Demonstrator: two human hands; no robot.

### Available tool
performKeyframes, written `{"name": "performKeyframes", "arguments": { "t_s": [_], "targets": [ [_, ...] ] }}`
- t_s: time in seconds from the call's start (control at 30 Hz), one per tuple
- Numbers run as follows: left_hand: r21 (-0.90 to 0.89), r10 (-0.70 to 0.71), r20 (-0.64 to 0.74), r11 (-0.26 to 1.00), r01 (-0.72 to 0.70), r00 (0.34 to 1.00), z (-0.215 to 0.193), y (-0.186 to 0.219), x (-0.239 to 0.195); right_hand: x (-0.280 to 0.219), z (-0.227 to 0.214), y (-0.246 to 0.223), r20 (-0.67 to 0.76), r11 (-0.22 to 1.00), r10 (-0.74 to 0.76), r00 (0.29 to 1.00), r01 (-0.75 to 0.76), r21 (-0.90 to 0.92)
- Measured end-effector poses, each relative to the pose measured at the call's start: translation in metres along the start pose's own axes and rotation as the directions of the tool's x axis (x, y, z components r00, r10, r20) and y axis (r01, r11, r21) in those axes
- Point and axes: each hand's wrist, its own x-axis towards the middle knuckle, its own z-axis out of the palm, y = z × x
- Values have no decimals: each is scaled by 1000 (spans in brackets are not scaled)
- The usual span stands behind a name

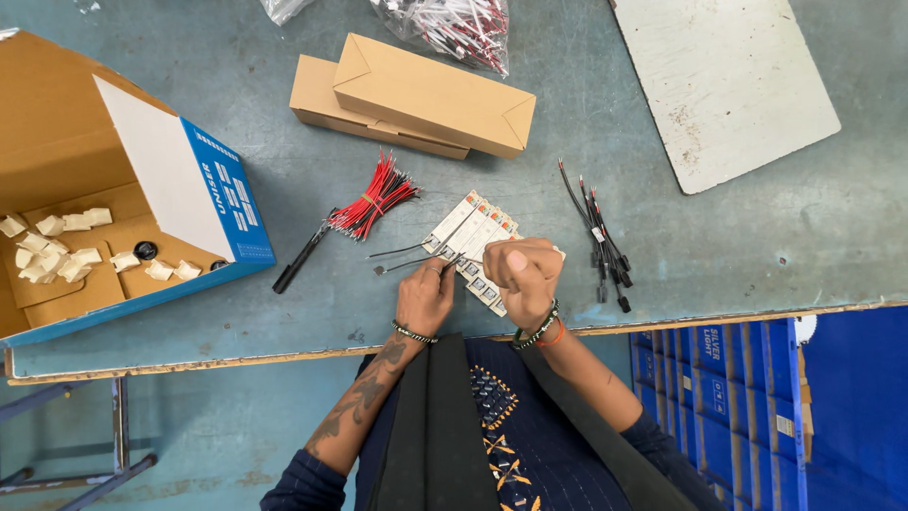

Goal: The person uses a screwdriver to attach red and black wires to a row of small white circuit boards on a workbench. They repeatedly insert wires into terminals and tighten them, handling multiple boards in sequence.

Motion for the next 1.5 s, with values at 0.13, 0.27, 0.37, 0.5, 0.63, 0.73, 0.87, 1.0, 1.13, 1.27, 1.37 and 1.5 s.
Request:
{"name": "performKeyframes", "arguments": {
  "t_s": [0.13,0.27,0.37,0.5,0.63,0.73,0.87,1.0,1.13,1.27,1.37,1.5],
  "targets": [
    [6,34,-28,999,-34,999,4,-3,-1,3,2,1,24,1000,20,1000,-19,-24],
    [9,19,-23,1000,-19,1000,8,-5,-1,6,0,0,10,999,33,999,-33,-12],
    [12,18,-14,1000,-18,1000,10,-4,1,7,-2,1,6,999,48,999,-48,-2],
    [-9,13,-29,1000,-13,999,4,0,1,5,1,5,39,1000,24,999,-23,-12],
    [-30,-167,48,985,169,985,-11,3,-7,6,-2,4,36,1000,20,999,-20,-13],
    [-52,-331,5,942,331,944,-32,0,-22,6,-6,5,25,998,50,998,-51,25],
    [-270,-580,-60,793,546,812,-63,-3,-34,5,-12,6,25,996,77,997,-78,54],
    [-538,-520,-70,739,407,851,-80,9,-37,7,-14,8,37,995,62,997,-64,73],
    [-584,-511,-3,699,413,860,-63,28,-38,9,-15,6,26,996,51,998,-53,74],
    [-586,-493,116,667,461,862,-34,38,-37,6,-22,-6,8,995,43,999,-44,90],
    [-632,-479,169,618,467,862,-19,41,-37,2,-29,-14,-17,996,12,1000,-10,93],
    [-523,-467,112,723,451,877,-11,43,-28,-1,-34,-15,-43,994,-8,999,13,106]
  ]
}}
